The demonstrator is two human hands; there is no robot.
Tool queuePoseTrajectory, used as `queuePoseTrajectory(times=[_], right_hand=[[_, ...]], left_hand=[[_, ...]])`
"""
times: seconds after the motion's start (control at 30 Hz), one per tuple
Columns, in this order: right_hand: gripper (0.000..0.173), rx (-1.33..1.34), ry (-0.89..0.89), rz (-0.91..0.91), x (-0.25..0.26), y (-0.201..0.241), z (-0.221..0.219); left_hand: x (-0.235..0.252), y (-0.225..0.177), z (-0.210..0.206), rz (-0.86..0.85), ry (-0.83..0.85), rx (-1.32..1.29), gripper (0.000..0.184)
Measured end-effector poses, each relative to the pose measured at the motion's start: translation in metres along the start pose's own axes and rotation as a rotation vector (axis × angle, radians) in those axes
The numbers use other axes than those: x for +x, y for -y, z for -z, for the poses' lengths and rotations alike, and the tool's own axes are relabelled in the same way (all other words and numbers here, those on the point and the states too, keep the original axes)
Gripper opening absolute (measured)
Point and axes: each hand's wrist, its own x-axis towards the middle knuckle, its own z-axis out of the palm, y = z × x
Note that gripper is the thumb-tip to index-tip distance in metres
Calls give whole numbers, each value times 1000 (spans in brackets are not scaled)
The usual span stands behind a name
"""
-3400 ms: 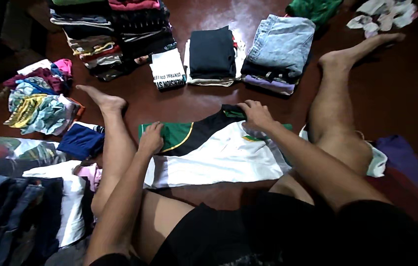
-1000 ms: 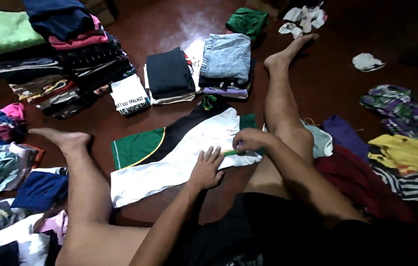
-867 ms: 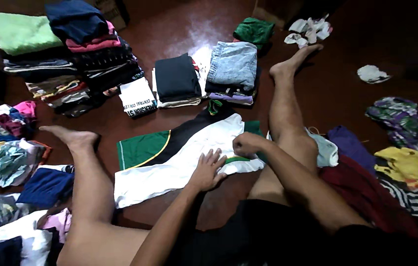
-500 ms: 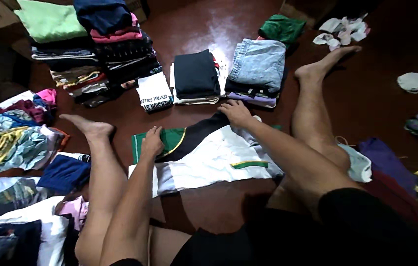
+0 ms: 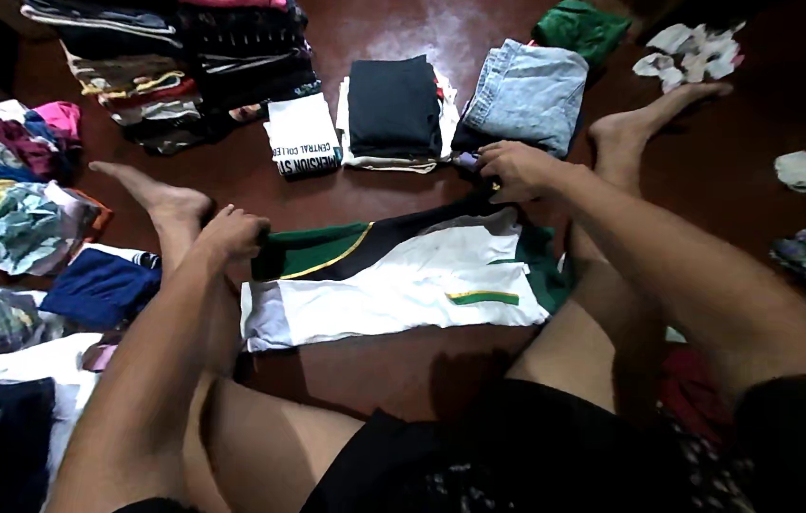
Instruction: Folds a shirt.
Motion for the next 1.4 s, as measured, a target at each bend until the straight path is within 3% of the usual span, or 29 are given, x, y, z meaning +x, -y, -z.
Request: queuePoseTrajectory(times=[0.07, 0.2, 0.23, 0.33, 0.43, 0.47, 0.57, 0.67, 0.73, 0.8, 0.87, 0.93, 1.0, 1.07, 1.17, 1.2, 1.23, 1.3, 1.33, 1.4], right_hand=[[23, 31, -47, 5, -15, 16, 8], [17, 51, -164, 47, -59, 58, 15], [22, 59, -174, 70, -73, 67, 11], [36, 106, -148, 77, -115, 101, -11], [31, 122, -42, -51, -143, 134, -66], [29, 136, 76, -100, -146, 140, -86], [37, 216, 353, -183, -146, 144, -119], [34, 212, 364, -205, -142, 146, -115], [32, 215, 317, -184, -142, 144, -116], [29, 233, 280, -154, -145, 143, -120], [26, 238, 263, -139, -144, 148, -125], [30, 291, 311, -165, -139, 155, -126], [47, 397, 423, -176, -140, 157, -129], [52, 514, 371, -166, -145, 150, -122], [25, 494, 59, -322, -148, 121, -82], [21, 435, -21, -404, -145, 109, -73], [28, 377, -65, -468, -141, 95, -72], [59, 334, -6, -549, -125, 63, -80], [60, 338, 23, -565, -118, 48, -89], [33, 366, 28, -574, -105, 23, -104]], left_hand=[[-23, 4, 1, -62, -105, -27, 11], [-75, 1, -8, -122, -280, -119, 17], [-90, -8, -7, -114, -256, -122, 19], [-131, -58, 13, 31, 88, -118, 27], [-144, -50, -61, -132, -86, 9, 21], [-143, -51, -82, -131, -40, 36, 22], [-125, -59, -103, -54, 219, 61, 33], [-122, -55, -98, 52, 286, 17, 45], [-122, -74, -83, 128, 294, -11, 51], [-116, -125, -57, 122, 207, -107, 48], [-101, -187, -51, 2, 39, -208, 46], [-73, -249, -62, -169, -80, -292, 54], [-37, -300, -81, -310, -153, -346, 63], [-3, -328, -97, -370, -236, -396, 59], [26, -343, -93, -357, -389, -473, 51], [31, -342, -91, -335, -393, -464, 50], [35, -339, -93, -309, -369, -442, 50], [47, -329, -104, -271, -324, -359, 55], [51, -324, -108, -257, -331, -318, 56], [54, -307, -112, -230, -351, -266, 56]])
